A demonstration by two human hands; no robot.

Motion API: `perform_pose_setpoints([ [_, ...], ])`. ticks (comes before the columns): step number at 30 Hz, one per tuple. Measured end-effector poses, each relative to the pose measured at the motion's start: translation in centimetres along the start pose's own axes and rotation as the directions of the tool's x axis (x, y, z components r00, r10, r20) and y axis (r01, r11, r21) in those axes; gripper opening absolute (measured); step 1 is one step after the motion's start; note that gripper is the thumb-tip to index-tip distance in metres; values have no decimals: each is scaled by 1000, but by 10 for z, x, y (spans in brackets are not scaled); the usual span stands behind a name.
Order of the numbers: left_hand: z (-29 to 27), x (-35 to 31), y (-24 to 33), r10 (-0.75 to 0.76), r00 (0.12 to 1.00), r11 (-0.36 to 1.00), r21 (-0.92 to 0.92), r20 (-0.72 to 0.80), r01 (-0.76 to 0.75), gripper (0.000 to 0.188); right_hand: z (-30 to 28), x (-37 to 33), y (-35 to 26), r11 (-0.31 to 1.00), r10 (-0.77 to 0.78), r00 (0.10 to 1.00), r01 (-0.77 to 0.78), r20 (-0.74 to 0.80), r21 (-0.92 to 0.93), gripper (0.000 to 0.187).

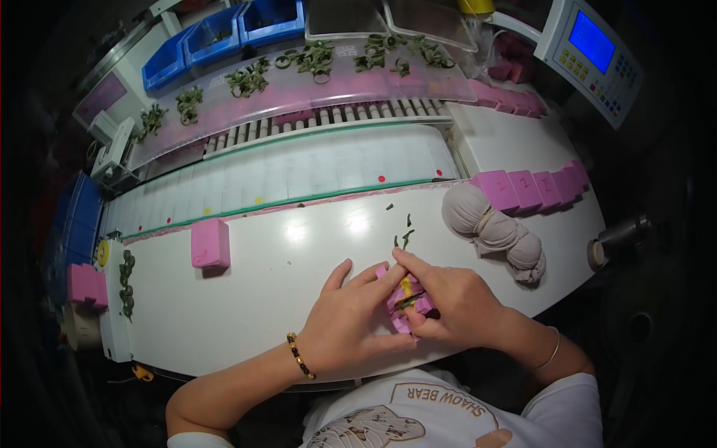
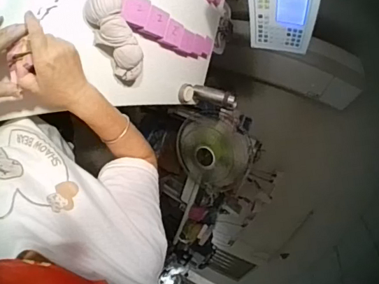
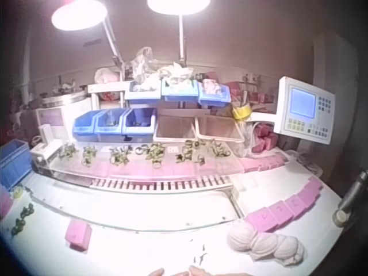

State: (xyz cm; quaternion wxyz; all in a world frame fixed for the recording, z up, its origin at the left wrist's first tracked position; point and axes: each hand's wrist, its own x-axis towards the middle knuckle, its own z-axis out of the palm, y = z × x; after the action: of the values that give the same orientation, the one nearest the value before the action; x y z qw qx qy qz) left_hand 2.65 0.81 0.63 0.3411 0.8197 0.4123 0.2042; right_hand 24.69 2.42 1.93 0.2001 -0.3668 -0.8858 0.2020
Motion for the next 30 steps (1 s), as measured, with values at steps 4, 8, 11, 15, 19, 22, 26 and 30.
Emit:
perform_pose_setpoints([
  [4,-3,2,-3,-3,1000,1000,-30,11,3,101,-14,2,8,965,135,982,-160,130,207,70],
  [8,-7,3,-2,-2,1000,999,-42,28,3,100,-35,-6,13,883,266,950,-309,165,353,55],
  [11,-9,5,-2,-11,998,999,-30,63,13,101,-39,-6,19,684,465,859,-503,216,528,29],
  [15,-10,7,-2,-31,995,999,-35,97,35,102,-32,0,31,605,504,853,-460,135,650,23],
  [19,-8,4,-1,-9,998,1000,-11,61,10,101,-14,17,34,932,268,943,-202,-198,300,26],
  [22,-7,6,5,-22,997,1000,16,78,21,104,0,26,46,995,92,939,-70,-330,78,25],
  [26,-7,2,7,-20,998,999,39,61,18,100,20,39,56,993,94,966,-108,-241,-45,30],
  [30,0,0,8,59,998,987,148,21,-61,93,21,38,55,991,83,975,-102,-207,-83,40],
])
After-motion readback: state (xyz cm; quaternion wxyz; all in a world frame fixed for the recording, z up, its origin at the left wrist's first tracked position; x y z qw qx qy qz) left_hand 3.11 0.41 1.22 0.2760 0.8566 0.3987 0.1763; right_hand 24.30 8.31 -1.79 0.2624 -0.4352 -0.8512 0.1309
